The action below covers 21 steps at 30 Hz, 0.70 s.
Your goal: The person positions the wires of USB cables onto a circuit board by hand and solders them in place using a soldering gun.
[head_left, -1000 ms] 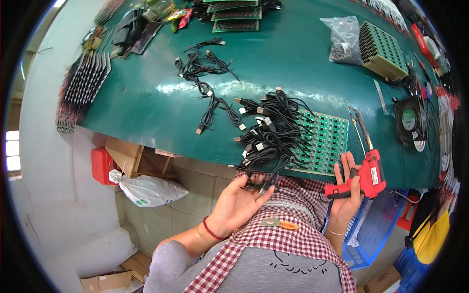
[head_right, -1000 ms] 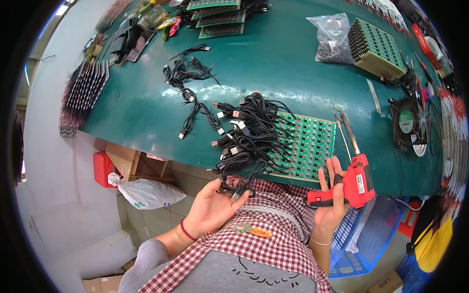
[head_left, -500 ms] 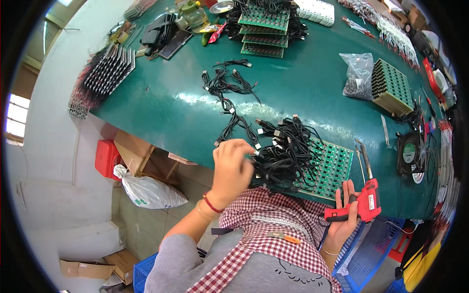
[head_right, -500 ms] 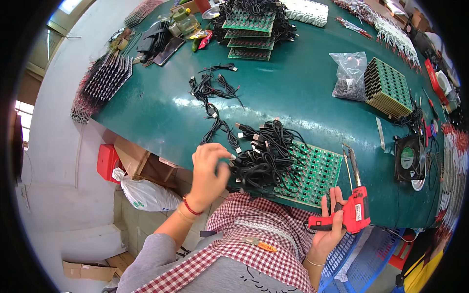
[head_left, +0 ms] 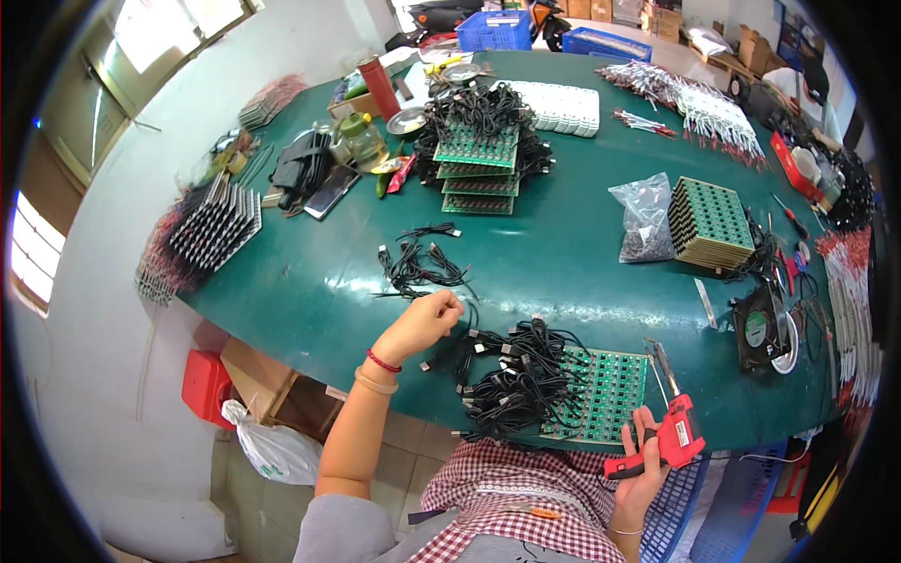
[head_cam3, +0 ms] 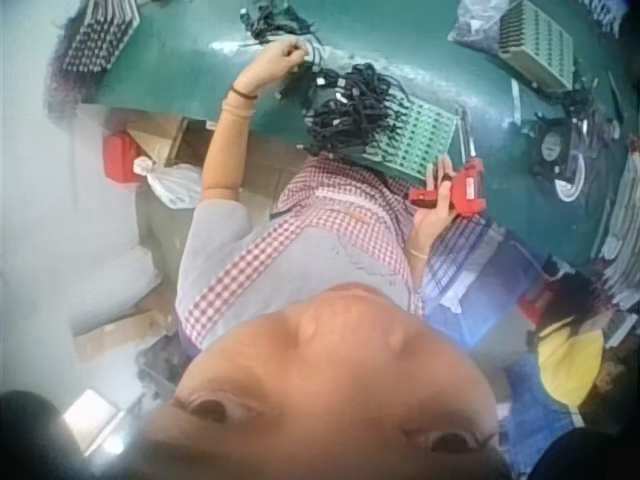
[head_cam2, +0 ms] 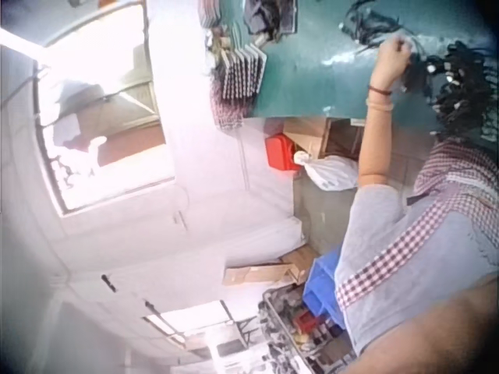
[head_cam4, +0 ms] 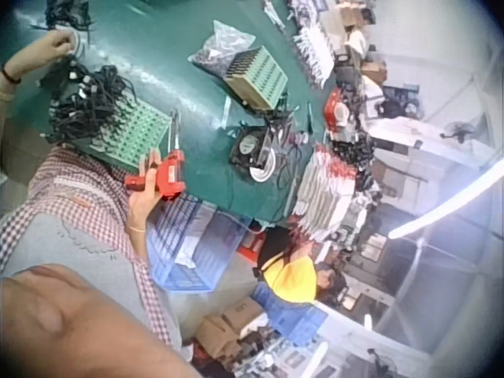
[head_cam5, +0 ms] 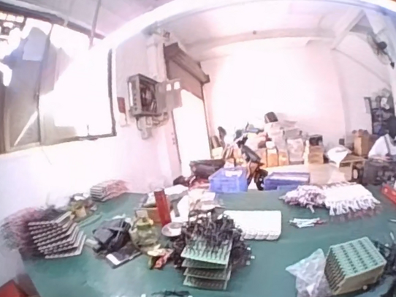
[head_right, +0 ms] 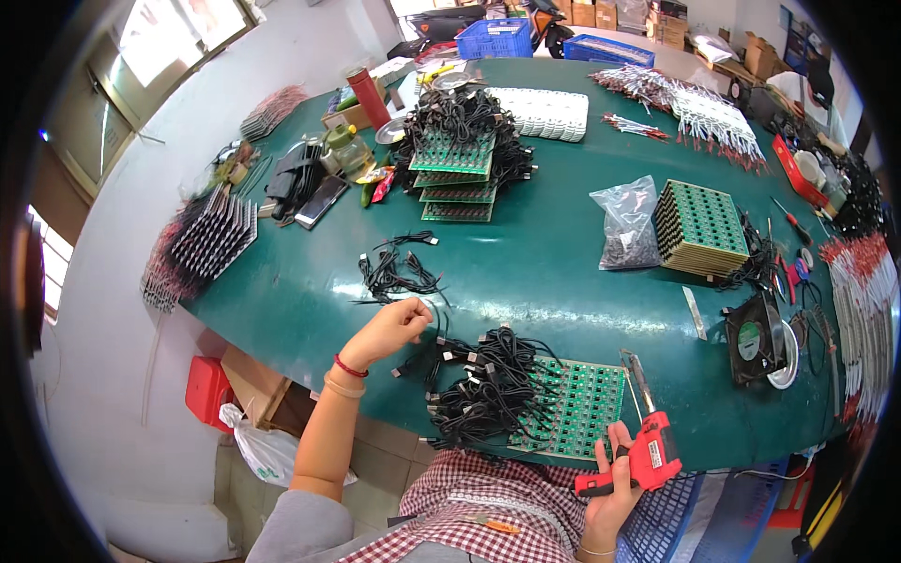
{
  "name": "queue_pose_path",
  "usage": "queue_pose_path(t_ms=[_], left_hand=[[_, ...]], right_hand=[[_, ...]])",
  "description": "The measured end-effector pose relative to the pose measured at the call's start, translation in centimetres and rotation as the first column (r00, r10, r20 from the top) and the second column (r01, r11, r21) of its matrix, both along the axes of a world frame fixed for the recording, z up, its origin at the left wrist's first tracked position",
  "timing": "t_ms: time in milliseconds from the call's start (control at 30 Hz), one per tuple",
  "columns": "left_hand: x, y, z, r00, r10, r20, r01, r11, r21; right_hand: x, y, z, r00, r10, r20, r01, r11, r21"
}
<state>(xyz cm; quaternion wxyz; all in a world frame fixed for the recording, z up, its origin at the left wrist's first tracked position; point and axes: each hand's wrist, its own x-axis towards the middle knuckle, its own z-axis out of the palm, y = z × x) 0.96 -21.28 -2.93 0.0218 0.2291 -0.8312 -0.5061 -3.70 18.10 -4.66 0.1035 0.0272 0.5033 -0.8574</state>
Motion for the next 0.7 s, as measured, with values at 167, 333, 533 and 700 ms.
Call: queue_pose_path(t_ms=[167,333,533,700], left_hand=[[-0.6,3.2,1.3,0.917,0.127,0.379,0.184,0.708,-0.682],[-2.8,2.7,-1.3,0.980,-0.093,0.177,0.188,0.731,-0.656],[-6.8,-0.2,-2.4,0.999,-0.037,-0.030,0.014,0.833,-0.553],[-11.2,3.6,4.3,0.974,-0.081,-0.210,0.082,0.997,-0.003]], right_hand=[[-0.5,-0.3,0.4,0.999,0.016,0.044,-0.015,1.000,-0.016],[-0.1,0.0,0.6,0.999,-0.037,0.026,0.037,0.999,-0.006],[-0.6,-0.7,0.8,0.996,-0.006,0.094,0.012,0.998,-0.060],[0.0,-0.4,1.1,0.997,-0.017,0.074,0.018,1.000,-0.012]])
